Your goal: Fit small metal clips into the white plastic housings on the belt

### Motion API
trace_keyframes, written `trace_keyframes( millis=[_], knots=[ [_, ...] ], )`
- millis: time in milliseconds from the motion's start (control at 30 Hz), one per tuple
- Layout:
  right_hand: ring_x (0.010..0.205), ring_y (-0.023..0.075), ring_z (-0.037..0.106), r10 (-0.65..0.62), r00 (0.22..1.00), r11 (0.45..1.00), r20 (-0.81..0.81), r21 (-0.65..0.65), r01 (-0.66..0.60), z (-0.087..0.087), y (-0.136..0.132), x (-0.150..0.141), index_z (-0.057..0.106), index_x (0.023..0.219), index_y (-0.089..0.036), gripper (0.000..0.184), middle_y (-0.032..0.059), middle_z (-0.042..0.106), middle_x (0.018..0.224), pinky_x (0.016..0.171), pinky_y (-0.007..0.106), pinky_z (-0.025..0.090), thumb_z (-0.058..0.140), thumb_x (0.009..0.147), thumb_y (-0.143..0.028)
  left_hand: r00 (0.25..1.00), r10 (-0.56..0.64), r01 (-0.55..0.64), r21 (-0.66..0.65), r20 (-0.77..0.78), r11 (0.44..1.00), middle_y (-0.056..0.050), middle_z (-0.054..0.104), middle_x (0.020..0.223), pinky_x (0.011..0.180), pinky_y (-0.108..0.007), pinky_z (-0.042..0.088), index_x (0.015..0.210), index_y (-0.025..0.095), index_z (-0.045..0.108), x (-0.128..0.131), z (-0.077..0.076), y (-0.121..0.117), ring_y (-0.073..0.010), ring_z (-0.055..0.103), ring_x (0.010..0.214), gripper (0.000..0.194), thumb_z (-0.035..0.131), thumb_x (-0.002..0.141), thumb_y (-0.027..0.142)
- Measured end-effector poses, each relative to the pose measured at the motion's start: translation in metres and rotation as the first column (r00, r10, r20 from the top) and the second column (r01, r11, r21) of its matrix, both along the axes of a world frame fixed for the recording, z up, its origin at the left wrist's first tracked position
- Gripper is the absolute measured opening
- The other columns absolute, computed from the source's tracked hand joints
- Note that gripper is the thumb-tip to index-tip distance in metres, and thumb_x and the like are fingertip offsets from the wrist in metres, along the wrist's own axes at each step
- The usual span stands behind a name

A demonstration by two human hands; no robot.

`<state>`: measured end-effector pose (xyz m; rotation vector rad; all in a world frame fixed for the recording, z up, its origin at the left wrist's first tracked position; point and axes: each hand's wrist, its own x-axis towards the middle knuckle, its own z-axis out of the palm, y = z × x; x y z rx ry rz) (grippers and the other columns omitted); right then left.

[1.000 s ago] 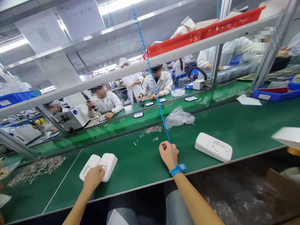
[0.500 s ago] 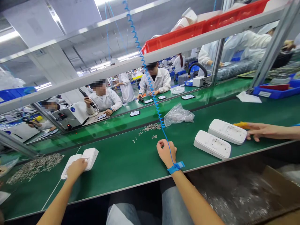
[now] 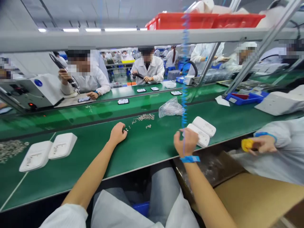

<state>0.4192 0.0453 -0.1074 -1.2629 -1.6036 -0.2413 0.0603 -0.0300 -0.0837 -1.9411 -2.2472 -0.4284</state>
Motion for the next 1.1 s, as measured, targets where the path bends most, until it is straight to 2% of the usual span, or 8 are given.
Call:
trace_keyframes(
  millis=[67,133,300,433,533,800,967,1100],
  knots=[
    [0.109,0.0391,0.056,-0.248,0.968,0.967,0.034,-0.054,0.25,0.001,0.008,0.035,0.066,0.107,-0.014,0.038,0.024,0.065,0.115,0.092,0.055,0.039,0.052,0.091,-0.045,0.996,-0.08,0.079,0.022,0.033,0.997,-0.011,0.06,0.128,0.097,-0.035,0.042,0.132,0.021,0.059,-0.002,-0.004,-0.002,-0.0242,0.054,0.116,0.04,0.048,0.093,0.022],
    [0.102,0.0393,0.056,-0.355,0.931,0.92,0.084,-0.146,0.364,0.0,0.011,0.057,0.069,0.102,-0.013,0.041,0.0243,0.066,0.105,0.085,0.054,0.038,0.046,0.092,-0.046,0.989,-0.138,0.137,0.016,0.062,0.99,-0.011,0.061,0.126,0.094,-0.036,0.043,0.126,0.022,0.065,-0.005,-0.008,-0.004,-0.0246,0.054,0.113,0.035,0.047,0.096,0.024],
    [0.084,0.0315,0.058,-0.321,0.906,0.884,0.276,-0.258,0.391,0.0,-0.002,0.047,0.072,0.098,-0.011,0.046,0.0185,0.067,0.086,0.08,0.047,0.037,0.036,0.096,-0.041,0.971,-0.183,0.183,0.011,0.156,0.983,-0.012,0.062,0.11,0.089,-0.034,0.045,0.099,0.016,0.071,-0.005,-0.017,0.001,-0.0216,0.056,0.101,0.032,0.039,0.099,0.017],
    [0.087,0.0285,0.06,-0.027,0.936,0.943,0.351,-0.302,0.14,0.006,-0.027,0.005,0.069,0.103,-0.012,0.044,0.0176,0.068,0.096,0.075,0.039,0.039,0.035,0.098,-0.039,0.952,-0.187,0.18,0.048,0.242,0.982,-0.011,0.061,0.104,0.082,-0.033,0.044,0.094,0.014,0.068,-0.003,-0.02,0.0,-0.0212,0.056,0.093,0.028,0.041,0.099,0.015],
    [0.086,0.0254,0.06,0.213,0.914,0.933,0.345,-0.351,-0.084,0.012,-0.053,-0.043,0.067,0.103,-0.013,0.039,0.015,0.066,0.099,0.07,0.035,0.04,0.042,0.097,-0.043,0.929,-0.207,0.183,0.103,0.308,0.978,-0.011,0.062,0.102,0.083,-0.033,0.045,0.094,0.015,0.066,-0.002,-0.018,-0.003,-0.021,0.057,0.094,0.023,0.044,0.098,0.014],
    [0.068,0.0198,0.058,0.33,0.828,0.892,0.454,-0.438,-0.115,0.043,-0.091,-0.173,0.063,0.104,-0.014,0.024,0.0151,0.062,0.102,0.056,0.031,0.031,0.053,0.098,-0.035,0.83,-0.22,0.106,0.243,0.512,0.964,-0.005,0.068,0.1,0.083,-0.025,0.052,0.097,0.014,0.065,0.011,-0.018,-0.004,-0.0113,0.065,0.084,0.009,0.057,0.096,0.019],
    [0.077,0.0245,0.064,0.559,0.706,0.81,0.435,-0.468,-0.353,0.063,-0.049,-0.192,0.064,0.107,-0.016,0.019,0.0133,0.069,0.096,0.06,0.031,0.036,0.057,0.096,-0.029,0.432,-0.48,0.076,0.499,0.764,0.863,-0.005,0.069,0.095,0.079,-0.027,0.054,0.093,0.014,0.068,0.015,-0.024,-0.001,-0.0128,0.066,0.083,0.01,0.069,0.086,0.021],
    [0.08,0.0231,0.066,0.783,0.514,0.621,0.351,-0.493,-0.609,0.071,-0.014,-0.177,0.07,0.094,-0.02,0.017,0.0073,0.073,0.089,0.069,0.031,0.043,0.054,0.092,-0.025,0.32,-0.551,0.118,0.544,0.771,0.831,-0.004,0.067,0.092,0.079,-0.028,0.053,0.089,0.015,0.068,0.02,-0.02,-0.004,-0.0125,0.063,0.081,0.01,0.069,0.084,0.023]
  ],
)
